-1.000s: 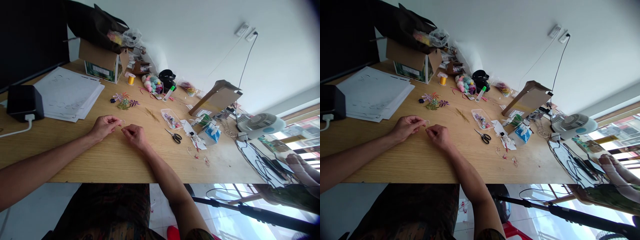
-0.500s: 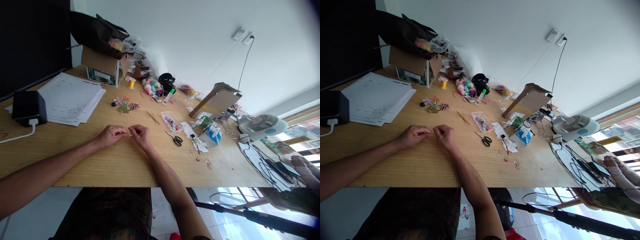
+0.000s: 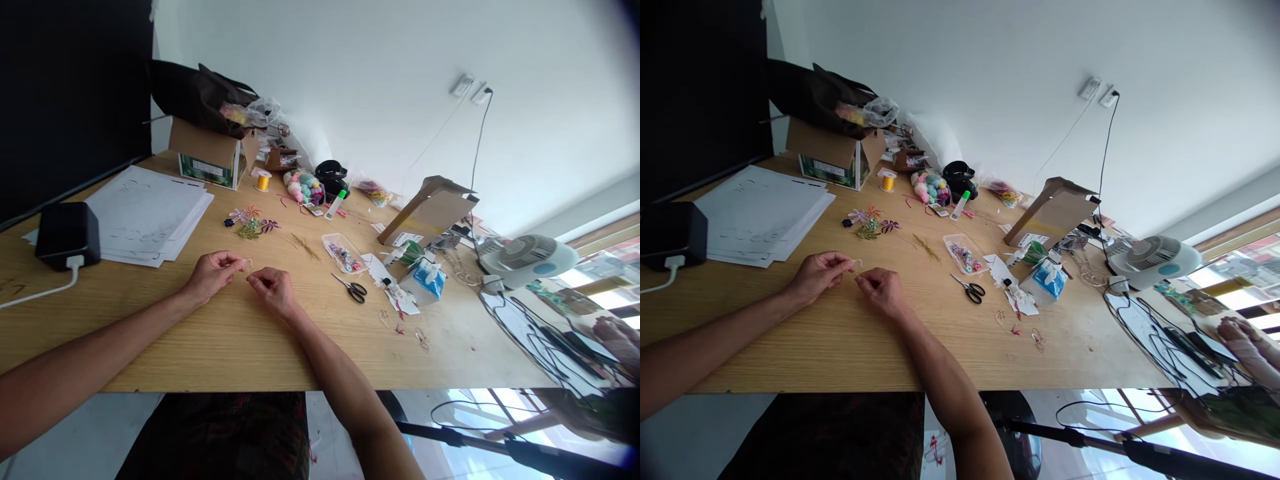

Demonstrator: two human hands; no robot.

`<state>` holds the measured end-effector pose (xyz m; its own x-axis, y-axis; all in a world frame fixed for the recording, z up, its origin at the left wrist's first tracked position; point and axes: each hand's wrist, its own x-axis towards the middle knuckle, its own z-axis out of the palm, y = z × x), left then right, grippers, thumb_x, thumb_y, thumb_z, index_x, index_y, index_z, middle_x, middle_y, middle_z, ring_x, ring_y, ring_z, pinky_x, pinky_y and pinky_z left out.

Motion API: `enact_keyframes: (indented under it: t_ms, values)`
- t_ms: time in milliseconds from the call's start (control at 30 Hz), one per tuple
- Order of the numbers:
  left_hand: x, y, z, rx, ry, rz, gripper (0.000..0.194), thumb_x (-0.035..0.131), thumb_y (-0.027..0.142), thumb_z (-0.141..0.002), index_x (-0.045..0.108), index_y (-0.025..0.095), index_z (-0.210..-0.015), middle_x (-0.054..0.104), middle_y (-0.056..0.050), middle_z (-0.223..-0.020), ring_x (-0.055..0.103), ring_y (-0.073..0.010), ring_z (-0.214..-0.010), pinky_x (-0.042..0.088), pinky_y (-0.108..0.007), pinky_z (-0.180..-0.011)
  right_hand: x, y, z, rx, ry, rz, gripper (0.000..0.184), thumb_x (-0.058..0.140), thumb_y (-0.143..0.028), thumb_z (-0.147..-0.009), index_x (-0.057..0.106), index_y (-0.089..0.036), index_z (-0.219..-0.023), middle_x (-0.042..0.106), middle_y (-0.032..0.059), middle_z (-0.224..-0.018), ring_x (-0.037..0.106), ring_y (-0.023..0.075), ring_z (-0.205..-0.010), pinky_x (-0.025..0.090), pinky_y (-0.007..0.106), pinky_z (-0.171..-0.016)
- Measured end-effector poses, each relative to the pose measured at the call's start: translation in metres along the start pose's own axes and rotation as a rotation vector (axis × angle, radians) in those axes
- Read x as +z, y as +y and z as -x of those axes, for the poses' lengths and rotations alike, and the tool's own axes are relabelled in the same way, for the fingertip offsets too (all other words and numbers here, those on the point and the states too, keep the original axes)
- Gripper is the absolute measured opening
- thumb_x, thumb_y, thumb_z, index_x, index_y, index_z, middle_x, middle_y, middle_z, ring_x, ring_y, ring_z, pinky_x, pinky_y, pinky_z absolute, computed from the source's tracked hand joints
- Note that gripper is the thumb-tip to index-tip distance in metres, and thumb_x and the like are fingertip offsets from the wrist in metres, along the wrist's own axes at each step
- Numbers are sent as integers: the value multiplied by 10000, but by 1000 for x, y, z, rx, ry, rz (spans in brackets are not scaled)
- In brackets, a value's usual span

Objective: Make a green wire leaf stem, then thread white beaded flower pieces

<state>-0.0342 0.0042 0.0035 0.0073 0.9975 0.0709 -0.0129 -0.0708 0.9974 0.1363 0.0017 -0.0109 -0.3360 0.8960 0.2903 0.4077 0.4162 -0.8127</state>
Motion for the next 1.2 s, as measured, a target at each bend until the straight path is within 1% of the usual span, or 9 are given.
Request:
enact_keyframes:
  t_ms: [133,267,500,600,700,833,933,1067,1200]
  values:
    - [0,-4,-1,164,18,-259,251,717,408,-677,675,161,-673,680,-29,-654,557,-124,-552,441,-235,-541,-3,-2,0,-137,9,92,248,550,-287,-860,695,-161,-704,602,21,-639,500,102,-577,393,228,-591]
    - [0,-7,1,232,-47,-423,245,647,408,-739,678,167,-700,691,-30,-660,563,-135,-528,419,-240,-522,-6,-3,-1,-166,61,129,238,550,-286,-870,718,-157,-758,636,38,-675,529,110,-596,415,232,-614]
    - [2,-7,3,317,-211,-424,203,649,380,-734,708,190,-696,716,-41,-706,615,-164,-650,457,-250,-619,-9,5,-6,60,145,-43,239,571,-323,-827,708,-139,-762,633,20,-647,501,102,-566,394,219,-552]
    - [4,-3,5,219,-244,-304,171,680,370,-700,705,201,-696,635,2,-566,534,-128,-518,402,-228,-490,-9,9,-8,162,127,-121,263,583,-365,-800,694,-132,-749,577,-8,-588,451,86,-532,359,204,-513]
    - [4,0,6,76,-219,-131,196,725,374,-663,688,187,-712,563,34,-502,410,-80,-392,300,-211,-381,-9,10,-8,197,84,-148,292,576,-393,-796,689,-127,-754,562,-14,-590,432,77,-533,341,197,-507]
    - [2,2,3,-9,-103,63,250,761,376,-637,665,156,-706,675,-29,-702,396,-46,-395,279,-202,-361,-5,7,-4,154,35,-133,323,577,-422,-808,694,-124,-763,544,-18,-587,415,73,-523,323,202,-503]
    - [2,2,1,-38,-39,119,254,772,367,-626,663,149,-694,682,-40,-718,391,-41,-405,269,-197,-365,-2,2,-2,83,11,-79,290,581,-392,-829,697,-134,-769,570,-6,-614,441,82,-537,342,210,-518]
    - [1,1,0,-40,-4,43,268,767,396,-619,680,155,-696,685,-39,-682,396,-55,-414,291,-205,-379,-2,-2,-1,-68,-9,79,225,565,-294,-867,701,-154,-753,618,18,-670,506,103,-596,400,228,-601]
    - [0,-4,0,88,25,-217,235,746,398,-632,686,173,-667,679,-24,-630,487,-103,-475,364,-221,-445,-4,-1,0,-168,1,175,215,548,-254,-893,709,-165,-783,625,31,-704,534,113,-632,415,236,-643]
